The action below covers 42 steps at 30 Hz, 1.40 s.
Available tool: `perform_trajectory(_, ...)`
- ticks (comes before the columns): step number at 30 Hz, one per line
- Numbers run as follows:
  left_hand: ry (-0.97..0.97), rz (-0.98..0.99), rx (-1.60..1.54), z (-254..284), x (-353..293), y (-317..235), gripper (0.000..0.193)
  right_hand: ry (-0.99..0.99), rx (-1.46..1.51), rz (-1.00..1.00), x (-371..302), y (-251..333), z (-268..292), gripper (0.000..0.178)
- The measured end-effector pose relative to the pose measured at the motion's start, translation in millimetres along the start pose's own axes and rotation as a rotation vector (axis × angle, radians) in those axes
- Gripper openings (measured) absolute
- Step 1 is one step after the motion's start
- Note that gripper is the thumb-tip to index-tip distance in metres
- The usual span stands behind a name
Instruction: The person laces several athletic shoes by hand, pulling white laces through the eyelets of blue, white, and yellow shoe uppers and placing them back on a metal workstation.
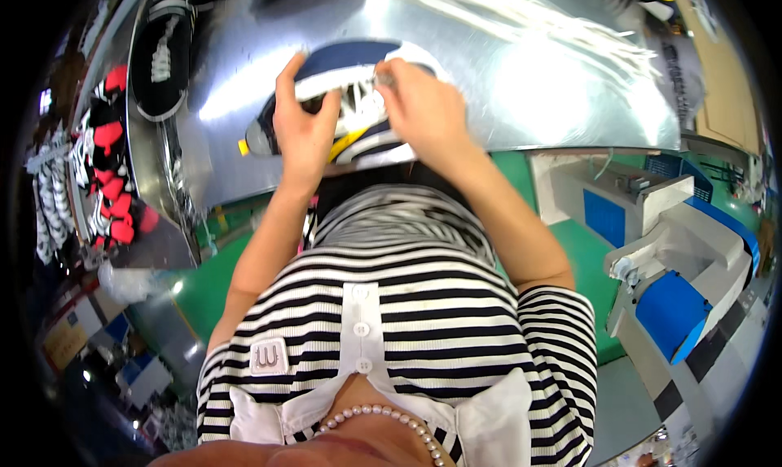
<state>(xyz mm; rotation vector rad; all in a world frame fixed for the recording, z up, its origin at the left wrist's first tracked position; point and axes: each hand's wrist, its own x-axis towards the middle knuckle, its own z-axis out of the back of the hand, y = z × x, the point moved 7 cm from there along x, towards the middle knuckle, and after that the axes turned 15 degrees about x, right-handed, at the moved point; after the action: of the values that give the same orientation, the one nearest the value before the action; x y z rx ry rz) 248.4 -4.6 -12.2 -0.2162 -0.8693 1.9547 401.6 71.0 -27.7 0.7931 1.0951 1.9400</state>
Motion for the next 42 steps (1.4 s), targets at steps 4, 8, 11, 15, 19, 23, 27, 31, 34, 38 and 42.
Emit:
perform_trajectory(4,-0.042,-0.050,-0.033,-3,0,8,0.049,-0.020,0.046,-0.035,-6,-14,-9,0.025)
perform_trajectory(8,0.205,0.052,-0.317,-2,3,26,0.043,-0.095,0.013,0.002,0,-1,-16,0.018)
perform_trajectory(11,0.270,0.046,-0.423,-16,-2,31,0.044,-0.185,0.034,0.052,-2,1,0,0.018)
perform_trajectory(15,0.334,0.075,-0.499,-20,4,24,0.045,-0.220,0.288,0.021,-1,-6,12,0.020)
perform_trajectory(19,0.475,0.131,-0.457,-19,1,22,0.051,-0.082,0.319,0.392,-11,20,6,0.024)
perform_trajectory(23,0.457,0.104,-0.503,-17,2,23,0.053,-0.001,0.187,0.466,-12,31,-13,0.029)
perform_trajectory(27,0.474,0.129,-0.468,-13,2,17,0.051,0.053,0.112,0.538,-11,29,-17,0.029)
perform_trajectory(31,0.472,0.131,-0.524,-13,-1,13,0.054,0.081,0.087,0.568,-6,33,-13,0.022)
perform_trajectory(34,0.462,0.120,-0.538,-15,-4,12,0.055,0.027,0.029,0.659,-6,39,-5,0.016)
perform_trajectory(38,0.495,0.147,-0.542,-12,-4,20,0.059,0.007,0.044,0.597,4,24,-18,0.010)
perform_trajectory(42,0.565,0.210,-0.536,-7,-4,16,0.048,-0.034,0.056,0.443,8,14,-24,0.019)
